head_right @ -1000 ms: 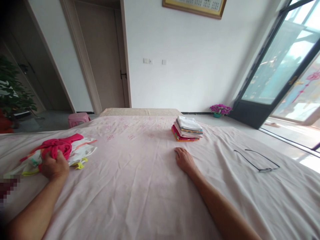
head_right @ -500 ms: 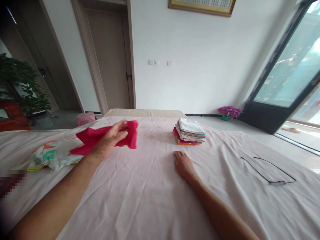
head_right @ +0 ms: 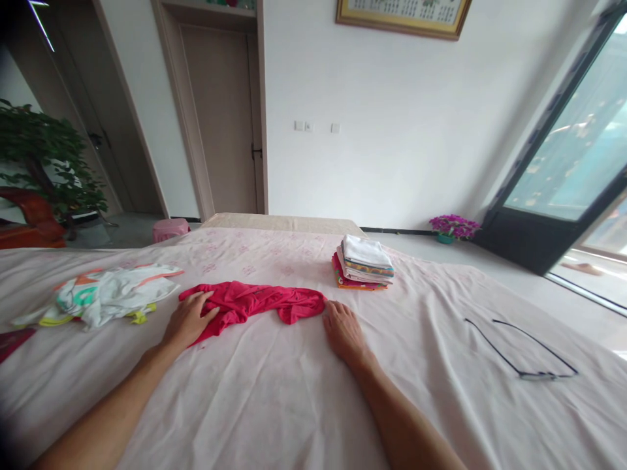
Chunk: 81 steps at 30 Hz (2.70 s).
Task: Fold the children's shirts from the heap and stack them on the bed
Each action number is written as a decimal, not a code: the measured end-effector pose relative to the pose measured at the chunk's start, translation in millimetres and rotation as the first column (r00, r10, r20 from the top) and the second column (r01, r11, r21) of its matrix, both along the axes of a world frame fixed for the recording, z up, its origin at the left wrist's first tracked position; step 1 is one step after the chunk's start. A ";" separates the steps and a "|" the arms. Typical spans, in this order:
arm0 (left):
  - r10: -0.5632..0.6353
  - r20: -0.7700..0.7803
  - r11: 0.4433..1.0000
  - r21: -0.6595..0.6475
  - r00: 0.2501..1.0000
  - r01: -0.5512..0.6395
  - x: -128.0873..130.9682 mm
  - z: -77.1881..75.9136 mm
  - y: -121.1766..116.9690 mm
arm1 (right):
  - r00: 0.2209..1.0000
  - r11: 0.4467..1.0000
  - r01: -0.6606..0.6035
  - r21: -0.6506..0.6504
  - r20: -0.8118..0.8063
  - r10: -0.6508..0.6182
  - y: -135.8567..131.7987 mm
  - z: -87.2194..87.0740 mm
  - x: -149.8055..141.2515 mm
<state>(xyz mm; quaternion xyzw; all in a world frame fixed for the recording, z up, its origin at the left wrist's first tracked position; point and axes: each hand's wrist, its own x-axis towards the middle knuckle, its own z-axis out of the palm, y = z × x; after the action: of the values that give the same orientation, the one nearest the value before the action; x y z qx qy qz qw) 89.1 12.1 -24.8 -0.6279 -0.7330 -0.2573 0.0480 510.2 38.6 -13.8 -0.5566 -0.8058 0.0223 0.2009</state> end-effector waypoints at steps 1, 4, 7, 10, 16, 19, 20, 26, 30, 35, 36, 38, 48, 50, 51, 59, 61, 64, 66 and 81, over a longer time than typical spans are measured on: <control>0.017 -0.010 1.000 0.008 1.000 -0.017 0.0 -3.5 1.7 | 1.000 1.000 -0.008 0.000 0.000 0.008 -1.0 1.1 0.2; 0.078 0.007 0.996 0.031 0.997 -0.078 -4.3 -7.5 9.2 | 0.999 0.999 -0.033 -0.004 0.002 0.033 -4.4 5.1 0.4; 0.067 -0.003 0.997 0.026 0.998 -0.067 -15.4 -8.7 16.5 | 0.999 0.999 -0.043 -0.014 0.017 0.044 -7.1 8.3 -0.5; 0.064 -0.033 0.998 0.013 0.997 -0.064 -26.5 -9.9 19.7 | 0.999 0.999 -0.033 -0.022 0.041 0.034 -7.4 8.8 -1.7; 0.137 0.003 0.988 -0.071 0.991 -0.137 -31.2 -6.7 18.0 | 0.998 0.999 -0.042 -0.013 0.054 0.042 -5.6 6.2 -1.1; 0.129 0.109 0.991 -0.048 0.986 -0.124 -30.9 -5.3 17.6 | 0.997 0.999 -0.043 -0.006 0.060 0.044 -6.2 6.1 -0.8; 0.132 0.163 0.991 -0.030 0.978 -0.129 -31.5 -5.0 17.6 | 0.997 0.999 -0.042 -0.008 0.064 0.042 -6.3 6.1 -0.9; 0.173 0.386 0.979 0.031 0.906 -0.200 -40.3 -3.8 16.9 | 0.996 0.999 -0.026 -0.021 0.084 0.028 -4.8 5.1 -0.9; 0.148 0.479 0.975 0.075 0.865 -0.208 -42.5 -4.0 15.3 | 0.995 0.999 -0.022 -0.040 0.094 0.026 -4.8 5.2 -1.8; 0.054 0.542 0.959 0.205 0.839 -0.194 -35.6 1.2 9.2 | 0.994 1.000 -0.025 -0.013 0.108 0.026 -5.7 5.2 -4.7; 0.032 0.549 0.952 0.238 0.835 -0.193 -33.3 3.3 7.1 | 0.993 1.000 -0.026 -0.005 0.114 0.026 -5.5 5.1 -5.2; -0.022 0.564 0.946 0.279 0.825 -0.165 -28.1 8.7 2.0 | 0.992 1.000 -0.030 0.006 0.125 0.029 -4.9 4.7 -5.8; -0.390 0.608 0.870 -0.004 0.692 0.494 -9.0 61.1 -26.2 | 0.993 0.999 -0.024 0.024 0.118 0.021 -3.8 2.7 -5.5; -0.411 0.563 0.818 -0.119 0.717 0.563 -9.1 66.2 -31.7 | 0.993 0.999 -0.025 0.023 0.118 0.022 -4.0 3.3 -6.1; -0.410 0.539 0.799 -0.176 0.736 0.574 -9.6 67.3 -34.5 | 0.993 0.999 -0.024 0.021 0.118 0.021 -4.2 3.8 -6.4; -0.408 0.434 0.740 -0.359 0.803 0.570 -11.7 66.6 -47.5 | 0.995 1.000 -0.023 -0.015 0.102 0.024 -6.5 8.9 -7.2; -0.378 0.474 0.757 -0.336 0.795 0.560 -12.2 62.6 -46.1 | 0.995 0.999 -0.019 -0.026 0.099 0.022 -5.9 8.8 -6.8; -0.330 0.552 0.788 -0.286 0.765 0.546 -17.8 53.5 -42.3 | 0.995 0.999 -0.020 -0.024 0.100 0.023 -4.6 6.9 -5.8; -0.304 0.601 0.802 -0.258 0.739 0.539 -25.3 47.2 -40.0 | 0.995 0.999 -0.028 -0.016 0.099 0.029 -4.1 5.5 -5.1; -0.092 0.974 0.991 0.070 0.208 0.114 -49.9 22.8 -36.4 | 0.994 0.999 -0.044 0.001 0.099 0.044 -5.0 5.2 -3.7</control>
<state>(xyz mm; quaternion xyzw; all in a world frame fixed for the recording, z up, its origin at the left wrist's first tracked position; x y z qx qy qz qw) 39.2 -24.3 -2.0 -0.3761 -0.5603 -0.5897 -0.4437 506.5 33.5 -8.6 -0.5388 -0.8269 -0.0023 0.1610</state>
